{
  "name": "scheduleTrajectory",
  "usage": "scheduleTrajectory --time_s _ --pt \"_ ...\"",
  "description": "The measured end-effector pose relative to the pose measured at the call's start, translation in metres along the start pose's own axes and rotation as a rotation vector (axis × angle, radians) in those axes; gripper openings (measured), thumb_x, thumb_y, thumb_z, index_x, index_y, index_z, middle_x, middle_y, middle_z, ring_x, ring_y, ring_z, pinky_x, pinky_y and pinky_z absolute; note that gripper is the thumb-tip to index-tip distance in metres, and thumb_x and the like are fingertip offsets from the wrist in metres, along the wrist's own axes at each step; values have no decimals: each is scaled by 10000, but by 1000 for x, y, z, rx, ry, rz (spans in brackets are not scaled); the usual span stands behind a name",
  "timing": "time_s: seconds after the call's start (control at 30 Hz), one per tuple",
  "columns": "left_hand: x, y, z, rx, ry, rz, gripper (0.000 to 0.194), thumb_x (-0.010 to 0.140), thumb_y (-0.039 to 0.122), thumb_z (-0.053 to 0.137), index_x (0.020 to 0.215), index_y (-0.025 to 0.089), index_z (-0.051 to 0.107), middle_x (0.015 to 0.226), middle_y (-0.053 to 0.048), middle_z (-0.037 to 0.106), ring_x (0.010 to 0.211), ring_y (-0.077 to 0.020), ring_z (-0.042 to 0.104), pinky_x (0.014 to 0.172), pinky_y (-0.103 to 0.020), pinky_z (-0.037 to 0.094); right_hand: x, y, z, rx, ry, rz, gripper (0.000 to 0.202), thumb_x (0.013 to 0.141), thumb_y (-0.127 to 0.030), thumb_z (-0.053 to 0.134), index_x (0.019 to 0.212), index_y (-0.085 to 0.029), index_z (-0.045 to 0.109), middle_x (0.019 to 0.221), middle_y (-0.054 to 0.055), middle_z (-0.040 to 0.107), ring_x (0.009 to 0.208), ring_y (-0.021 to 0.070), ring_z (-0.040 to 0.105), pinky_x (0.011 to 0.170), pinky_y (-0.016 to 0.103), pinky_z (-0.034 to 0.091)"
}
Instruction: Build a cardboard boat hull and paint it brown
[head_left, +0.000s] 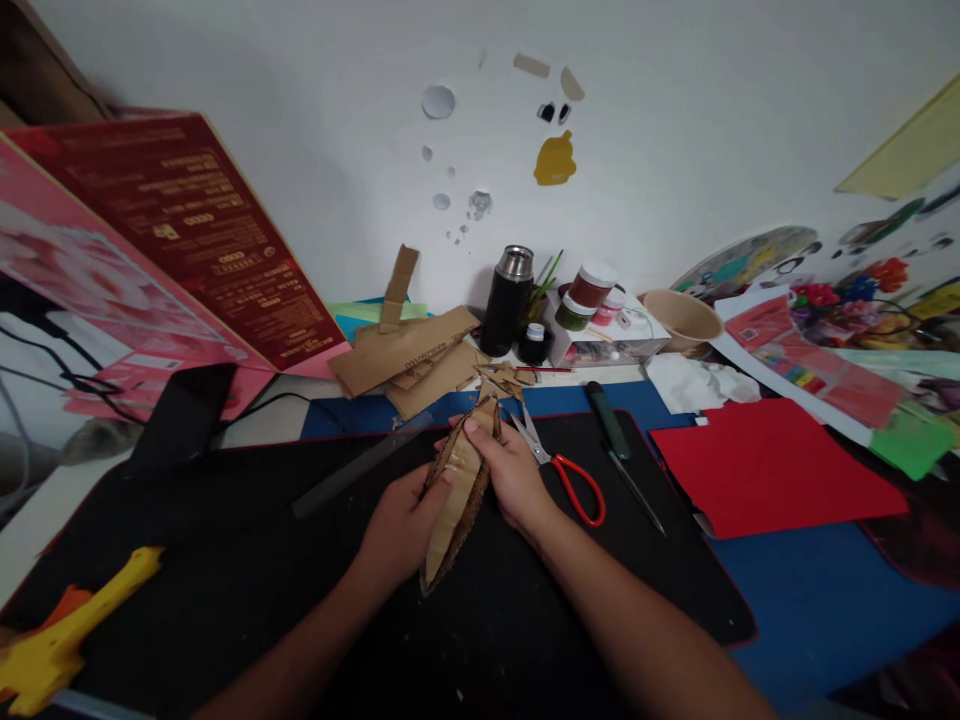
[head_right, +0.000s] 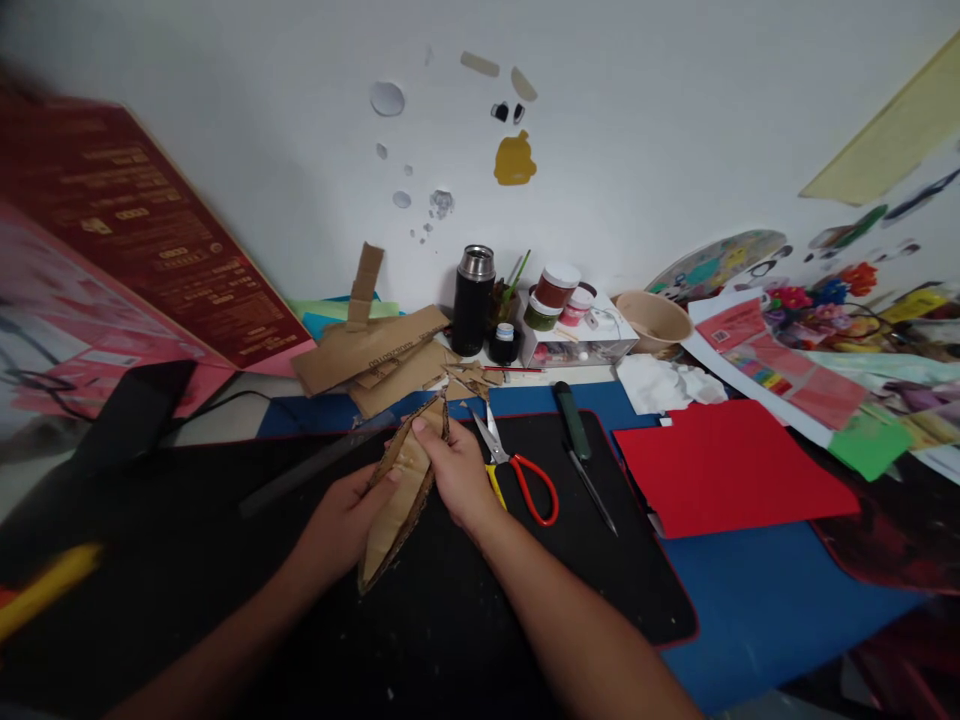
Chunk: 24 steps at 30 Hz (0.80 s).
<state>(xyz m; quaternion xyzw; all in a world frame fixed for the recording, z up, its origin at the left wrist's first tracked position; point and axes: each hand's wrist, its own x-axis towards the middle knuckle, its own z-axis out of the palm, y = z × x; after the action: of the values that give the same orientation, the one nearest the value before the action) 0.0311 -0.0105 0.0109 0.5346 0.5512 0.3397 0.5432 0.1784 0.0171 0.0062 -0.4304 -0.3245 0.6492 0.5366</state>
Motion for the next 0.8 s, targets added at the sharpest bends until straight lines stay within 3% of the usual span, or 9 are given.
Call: scheduleTrajectory --time_s 0.3,0.57,0.8 --pt "-1 2 1 -8 -41 -51 462 825 603 619 809 155 732 707 -12 660 655 -190 562 581 -262 440 5 3 -11 -113 41 -80 427 807 -590 821 994 -209 775 953 61 800 892 261 724 741 348 559" --pt "-1 -7 -2 -39 -71 -75 503 857 632 616 948 157 758 726 -25 712 645 -211 618 568 -277 469 3 -2 -12 -146 2 -108 418 838 -615 783 988 -225 789 928 43 778 926 268 702 822 376 554" --pt "-1 -8 -3 -64 -89 -78 514 878 631 606 972 150 764 717 -35 727 643 -222 633 597 -295 491 5 -3 -16 -70 73 -154 415 887 -635 727 969 -238 812 977 36 786 951 253 692 919 384 533"
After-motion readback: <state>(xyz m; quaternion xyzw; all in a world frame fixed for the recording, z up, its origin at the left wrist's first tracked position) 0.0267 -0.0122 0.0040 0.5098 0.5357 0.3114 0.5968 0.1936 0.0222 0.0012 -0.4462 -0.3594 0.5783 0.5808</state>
